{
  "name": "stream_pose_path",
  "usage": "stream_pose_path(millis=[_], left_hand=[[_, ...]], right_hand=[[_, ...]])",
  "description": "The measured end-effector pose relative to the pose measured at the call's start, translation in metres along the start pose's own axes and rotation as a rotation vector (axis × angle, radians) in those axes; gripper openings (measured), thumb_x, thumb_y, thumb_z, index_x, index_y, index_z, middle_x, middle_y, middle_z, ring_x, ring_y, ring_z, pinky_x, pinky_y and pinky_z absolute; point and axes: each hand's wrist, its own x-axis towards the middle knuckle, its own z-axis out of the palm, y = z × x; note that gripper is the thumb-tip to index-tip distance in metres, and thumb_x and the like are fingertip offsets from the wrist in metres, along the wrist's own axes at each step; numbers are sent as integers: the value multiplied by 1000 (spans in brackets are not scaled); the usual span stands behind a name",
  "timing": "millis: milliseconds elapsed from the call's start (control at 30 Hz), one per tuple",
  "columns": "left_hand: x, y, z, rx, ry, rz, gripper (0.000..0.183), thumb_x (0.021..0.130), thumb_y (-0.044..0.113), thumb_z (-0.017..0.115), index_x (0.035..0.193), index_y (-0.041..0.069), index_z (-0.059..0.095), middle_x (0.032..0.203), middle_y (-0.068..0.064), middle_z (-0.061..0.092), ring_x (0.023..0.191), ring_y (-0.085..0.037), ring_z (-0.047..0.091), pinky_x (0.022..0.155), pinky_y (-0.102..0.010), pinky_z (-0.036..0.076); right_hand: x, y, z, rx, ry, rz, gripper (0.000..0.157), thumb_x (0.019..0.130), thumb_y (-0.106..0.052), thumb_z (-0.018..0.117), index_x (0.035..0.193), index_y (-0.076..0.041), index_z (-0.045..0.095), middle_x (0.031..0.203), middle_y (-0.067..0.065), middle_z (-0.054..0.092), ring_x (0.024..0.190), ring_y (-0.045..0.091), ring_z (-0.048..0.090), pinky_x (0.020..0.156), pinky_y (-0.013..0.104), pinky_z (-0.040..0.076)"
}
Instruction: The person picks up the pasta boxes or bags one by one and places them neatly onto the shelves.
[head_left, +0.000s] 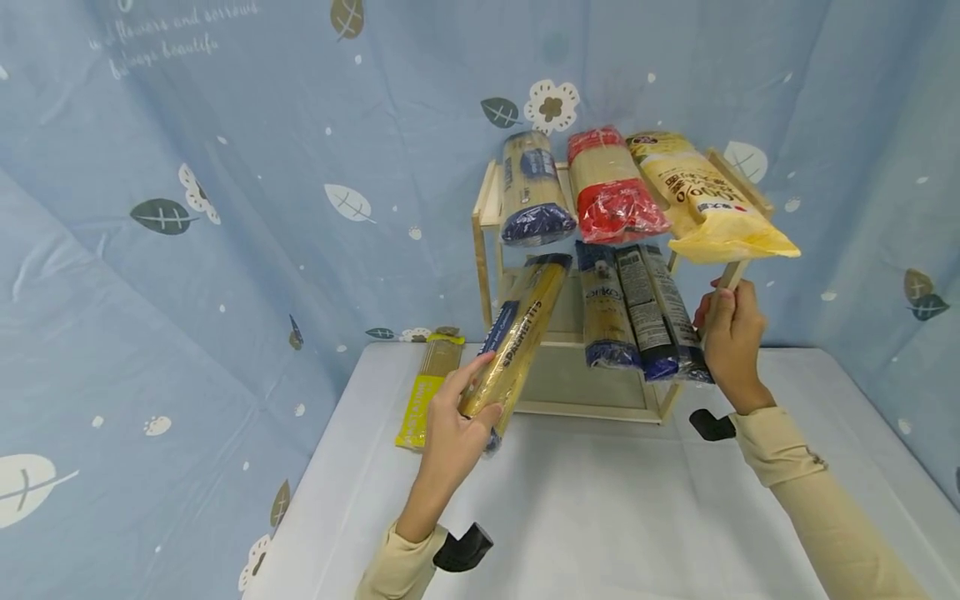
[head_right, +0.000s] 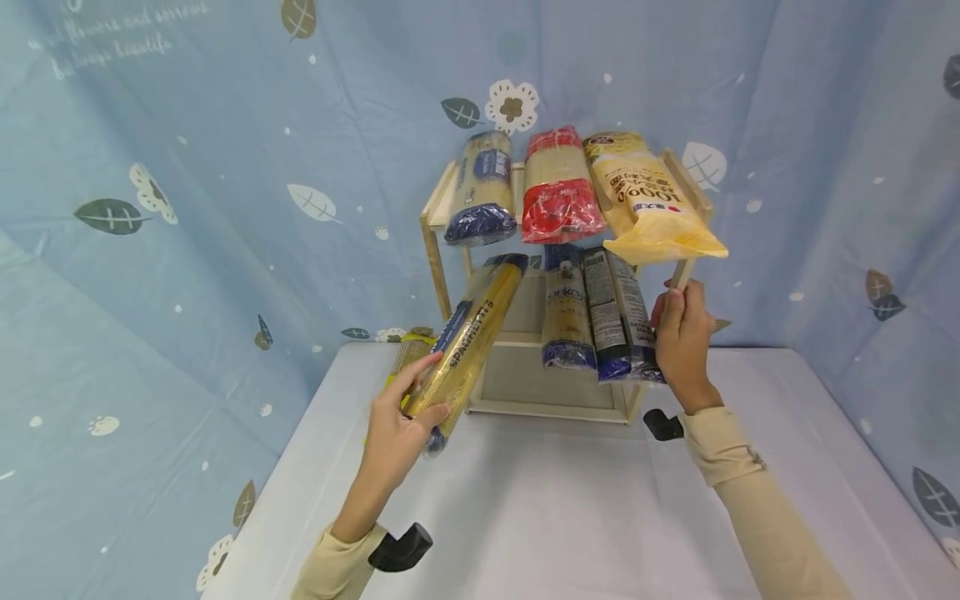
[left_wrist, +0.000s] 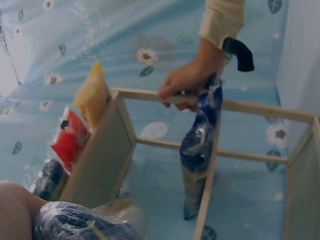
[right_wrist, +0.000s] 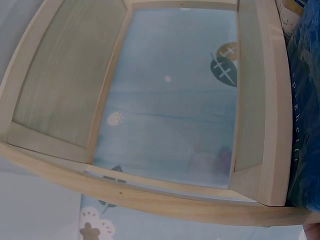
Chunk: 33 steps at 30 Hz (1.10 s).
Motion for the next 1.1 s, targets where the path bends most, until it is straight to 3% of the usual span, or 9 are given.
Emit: stream_pose_path(millis=[133,200,300,400,433,500,633,867,1100], left_hand=[[11,-5,8,18,11,-3,62,76,-10,64,128,25,60,104,-9,57,76,-22,54,54,-30,49],[17,-8,12,27,13,-5,62,76,-9,63,128,24,60,113,-4,59,81,-19,52,51,-27,45],[26,-12,19,47,18,-2,63,75,-8,61,129,24,59,124,1,58,72,-18,48,44,-24,37],[35,-15,26,63,25,18,62,74,-8,58,129,21,59,119,-5,59,65,-19,49,43,-25,39],[39,-17,28,72,29,26,62,74,-8,57,129,20,59,116,-8,60,63,-20,49,43,-25,41],[45,-19,33,94,41,39,60,74,-8,57,129,17,60,109,-11,59,76,-21,53,50,-28,46],[56,-24,42,134,55,56,59,72,-8,55,127,13,61,105,-12,59,84,-23,52,59,-32,46],[75,-26,56,176,78,85,56,70,-8,53,122,11,64,105,-10,62,87,-23,53,66,-36,43],[93,-27,63,215,65,57,53,72,-6,53,122,10,64,100,-14,61,84,-25,53,64,-35,42]], right_hand=[[0,-1,0,-6,-8,-5,27,104,-12,35,103,8,53,67,19,51,51,11,46,52,13,36],[0,-2,0,-6,-10,-9,29,104,-12,35,103,12,51,66,19,51,51,11,45,52,13,36],[1,-2,-1,-9,-10,-16,31,104,-13,35,103,14,50,66,19,51,51,10,45,52,13,35],[1,-2,-1,-8,-7,-19,31,104,-14,35,103,13,50,66,19,50,51,10,45,52,13,35],[1,-2,-1,-6,-5,-18,32,104,-15,35,103,13,50,66,19,51,51,10,45,52,13,35],[1,-1,-1,-1,-3,-15,33,104,-15,36,103,15,50,67,19,51,51,10,45,52,13,36],[0,0,0,9,-4,-7,34,104,-15,36,104,16,49,67,20,51,51,10,46,52,14,36],[0,0,-2,10,-5,-5,24,104,-15,36,104,0,55,67,20,51,52,10,46,52,14,36],[0,-1,0,-2,-5,8,30,104,-15,36,104,8,54,67,21,51,51,11,46,52,14,36]])
